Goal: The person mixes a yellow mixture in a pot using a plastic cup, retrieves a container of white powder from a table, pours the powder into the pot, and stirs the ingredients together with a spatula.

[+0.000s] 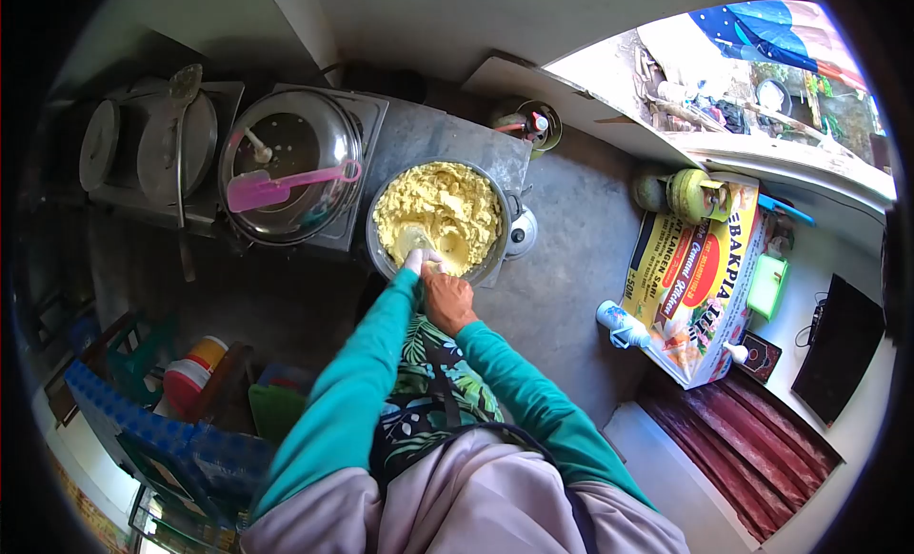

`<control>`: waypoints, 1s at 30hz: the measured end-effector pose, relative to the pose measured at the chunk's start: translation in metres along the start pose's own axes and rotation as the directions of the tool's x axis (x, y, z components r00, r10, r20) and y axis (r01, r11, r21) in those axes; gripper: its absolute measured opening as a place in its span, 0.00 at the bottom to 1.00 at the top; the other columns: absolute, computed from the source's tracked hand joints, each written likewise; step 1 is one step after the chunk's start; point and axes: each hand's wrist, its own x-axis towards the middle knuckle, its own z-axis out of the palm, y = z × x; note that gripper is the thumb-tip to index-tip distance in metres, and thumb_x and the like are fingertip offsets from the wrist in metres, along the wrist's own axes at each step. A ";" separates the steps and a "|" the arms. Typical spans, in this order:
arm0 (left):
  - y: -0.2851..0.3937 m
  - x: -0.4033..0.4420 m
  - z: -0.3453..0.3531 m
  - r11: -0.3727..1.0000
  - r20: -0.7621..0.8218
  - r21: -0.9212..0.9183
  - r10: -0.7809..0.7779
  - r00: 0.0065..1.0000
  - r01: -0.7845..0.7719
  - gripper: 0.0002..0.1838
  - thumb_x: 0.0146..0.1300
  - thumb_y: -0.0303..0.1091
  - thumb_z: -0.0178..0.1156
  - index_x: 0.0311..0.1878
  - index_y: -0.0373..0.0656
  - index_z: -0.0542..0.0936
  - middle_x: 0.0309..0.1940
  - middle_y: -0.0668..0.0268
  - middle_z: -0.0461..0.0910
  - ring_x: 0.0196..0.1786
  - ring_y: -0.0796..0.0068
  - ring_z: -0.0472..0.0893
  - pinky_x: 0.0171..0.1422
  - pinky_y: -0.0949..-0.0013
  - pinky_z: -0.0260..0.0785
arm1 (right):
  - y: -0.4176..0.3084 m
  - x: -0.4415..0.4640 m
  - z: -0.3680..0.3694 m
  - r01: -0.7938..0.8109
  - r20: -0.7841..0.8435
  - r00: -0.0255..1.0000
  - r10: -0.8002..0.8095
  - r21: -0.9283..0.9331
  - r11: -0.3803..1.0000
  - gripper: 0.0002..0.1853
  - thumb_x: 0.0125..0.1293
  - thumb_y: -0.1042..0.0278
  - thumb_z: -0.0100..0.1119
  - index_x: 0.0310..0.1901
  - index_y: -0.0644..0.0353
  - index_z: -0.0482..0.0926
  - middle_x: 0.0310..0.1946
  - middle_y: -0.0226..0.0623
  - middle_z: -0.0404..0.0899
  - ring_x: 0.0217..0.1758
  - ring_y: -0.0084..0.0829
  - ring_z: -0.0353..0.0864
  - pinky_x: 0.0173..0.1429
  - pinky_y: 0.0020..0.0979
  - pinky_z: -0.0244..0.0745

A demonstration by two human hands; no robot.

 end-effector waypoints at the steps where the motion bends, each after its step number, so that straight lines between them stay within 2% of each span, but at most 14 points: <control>1: 0.011 -0.004 0.008 0.972 -0.045 0.228 -0.055 0.997 0.064 0.11 0.41 0.36 0.57 0.24 0.38 0.73 0.23 0.58 0.75 0.23 0.66 0.73 0.33 0.66 0.67 | 0.000 0.001 0.006 -0.082 0.012 0.997 0.081 0.106 0.991 0.15 0.54 0.69 0.47 0.45 0.60 0.70 0.24 0.45 0.77 0.28 0.46 0.78 0.30 0.44 0.71; 3: 0.024 -0.015 0.011 0.744 -0.172 0.636 -0.121 0.978 0.204 0.09 0.39 0.34 0.57 0.20 0.38 0.72 0.21 0.57 0.74 0.21 0.65 0.72 0.32 0.66 0.67 | -0.006 -0.008 0.036 -0.172 -0.018 0.983 0.184 0.276 0.945 0.22 0.52 0.69 0.50 0.51 0.55 0.66 0.26 0.49 0.76 0.30 0.49 0.77 0.33 0.46 0.70; 7: -0.005 0.025 -0.014 0.467 -0.211 0.876 0.140 0.967 0.124 0.09 0.39 0.34 0.55 0.21 0.37 0.72 0.16 0.58 0.72 0.15 0.64 0.70 0.25 0.66 0.65 | -0.010 -0.033 0.055 -0.292 0.002 0.945 0.327 0.456 0.841 0.30 0.51 0.69 0.49 0.60 0.48 0.63 0.28 0.47 0.77 0.31 0.48 0.77 0.33 0.45 0.70; 9: -0.031 0.016 -0.001 0.939 -0.342 0.334 0.206 0.917 -0.087 0.09 0.40 0.33 0.55 0.23 0.36 0.72 0.18 0.57 0.74 0.17 0.64 0.72 0.25 0.68 0.65 | 0.022 -0.043 0.026 -0.195 0.049 0.981 0.189 0.229 0.954 0.28 0.53 0.68 0.49 0.59 0.40 0.64 0.26 0.47 0.77 0.32 0.46 0.78 0.31 0.43 0.70; 10: -0.048 0.010 -0.004 0.980 -0.151 0.184 0.109 0.982 -0.080 0.09 0.41 0.36 0.55 0.19 0.39 0.74 0.20 0.60 0.74 0.21 0.66 0.73 0.29 0.69 0.67 | 0.035 -0.054 0.002 -0.080 0.000 0.997 0.081 0.153 0.985 0.25 0.54 0.68 0.48 0.57 0.42 0.66 0.24 0.46 0.77 0.30 0.45 0.78 0.29 0.42 0.70; 13: -0.081 -0.044 0.029 0.995 -0.045 -0.037 0.093 0.995 -0.094 0.11 0.45 0.38 0.52 0.22 0.39 0.74 0.22 0.60 0.75 0.23 0.67 0.73 0.30 0.69 0.67 | 0.025 -0.076 -0.046 0.034 0.050 0.998 -0.033 -0.021 0.999 0.19 0.56 0.70 0.45 0.51 0.46 0.70 0.22 0.43 0.76 0.28 0.43 0.78 0.27 0.41 0.70; 16: -0.075 -0.082 0.050 0.977 -0.109 0.070 0.206 0.972 -0.200 0.11 0.47 0.39 0.50 0.24 0.40 0.74 0.21 0.60 0.74 0.23 0.67 0.73 0.31 0.68 0.67 | 0.022 -0.060 -0.018 0.023 0.092 0.996 -0.013 -0.107 0.994 0.12 0.57 0.70 0.44 0.43 0.49 0.72 0.20 0.42 0.76 0.26 0.41 0.78 0.26 0.41 0.70; 17: -0.075 0.047 -0.033 0.999 -0.030 0.040 -0.028 0.999 0.029 0.11 0.47 0.41 0.51 0.24 0.43 0.75 0.20 0.60 0.74 0.23 0.68 0.72 0.32 0.67 0.67 | 0.023 -0.048 -0.002 -0.002 0.041 0.999 0.007 -0.106 0.994 0.09 0.57 0.70 0.44 0.39 0.51 0.72 0.20 0.41 0.75 0.25 0.40 0.79 0.26 0.41 0.70; 18: -0.056 0.074 -0.045 0.959 -0.079 0.266 -0.075 0.994 0.093 0.11 0.47 0.42 0.53 0.24 0.44 0.76 0.20 0.61 0.74 0.24 0.68 0.72 0.34 0.66 0.67 | 0.026 -0.038 0.005 -0.089 0.059 0.994 0.090 -0.026 0.996 0.13 0.56 0.71 0.43 0.43 0.51 0.73 0.24 0.44 0.77 0.29 0.43 0.79 0.30 0.42 0.71; 23: -0.029 0.061 0.002 0.524 -0.317 0.783 -0.130 0.940 0.336 0.10 0.43 0.40 0.58 0.25 0.45 0.77 0.19 0.63 0.74 0.24 0.67 0.73 0.36 0.63 0.66 | 0.022 -0.045 0.009 -0.362 0.065 0.927 0.368 0.402 0.841 0.20 0.55 0.69 0.45 0.52 0.53 0.73 0.33 0.54 0.77 0.38 0.50 0.77 0.42 0.44 0.70; 25: -0.033 0.068 0.003 -0.130 -0.247 0.957 0.110 0.963 0.260 0.08 0.42 0.37 0.59 0.25 0.43 0.77 0.19 0.63 0.74 0.24 0.67 0.73 0.36 0.59 0.65 | 0.021 -0.057 0.022 -0.385 0.049 0.901 0.432 0.551 0.741 0.20 0.55 0.67 0.48 0.51 0.51 0.74 0.34 0.55 0.76 0.39 0.49 0.76 0.42 0.44 0.70; 27: -0.049 0.079 -0.018 0.208 -0.383 0.904 0.004 0.924 0.374 0.08 0.43 0.37 0.58 0.24 0.44 0.77 0.20 0.63 0.75 0.25 0.67 0.74 0.34 0.63 0.66 | 0.033 -0.064 0.022 -0.371 0.023 0.906 0.422 0.524 0.767 0.18 0.53 0.65 0.51 0.48 0.50 0.76 0.31 0.52 0.77 0.37 0.48 0.77 0.38 0.45 0.70; 29: -0.068 -0.008 0.022 0.900 -0.062 0.420 0.161 0.985 -0.120 0.10 0.45 0.40 0.57 0.24 0.44 0.76 0.23 0.62 0.75 0.27 0.68 0.74 0.35 0.69 0.66 | 0.045 -0.063 -0.010 -0.107 0.019 0.994 0.105 0.167 0.980 0.13 0.56 0.64 0.49 0.43 0.48 0.76 0.26 0.43 0.78 0.30 0.45 0.78 0.32 0.42 0.71; 30: -0.075 -0.021 0.015 0.965 -0.040 0.216 0.158 0.987 -0.146 0.12 0.46 0.41 0.56 0.26 0.41 0.76 0.25 0.59 0.76 0.30 0.64 0.74 0.38 0.67 0.67 | 0.041 -0.063 -0.020 0.058 -0.055 0.997 -0.056 0.026 0.998 0.10 0.58 0.64 0.46 0.36 0.52 0.77 0.21 0.38 0.78 0.22 0.40 0.78 0.25 0.39 0.71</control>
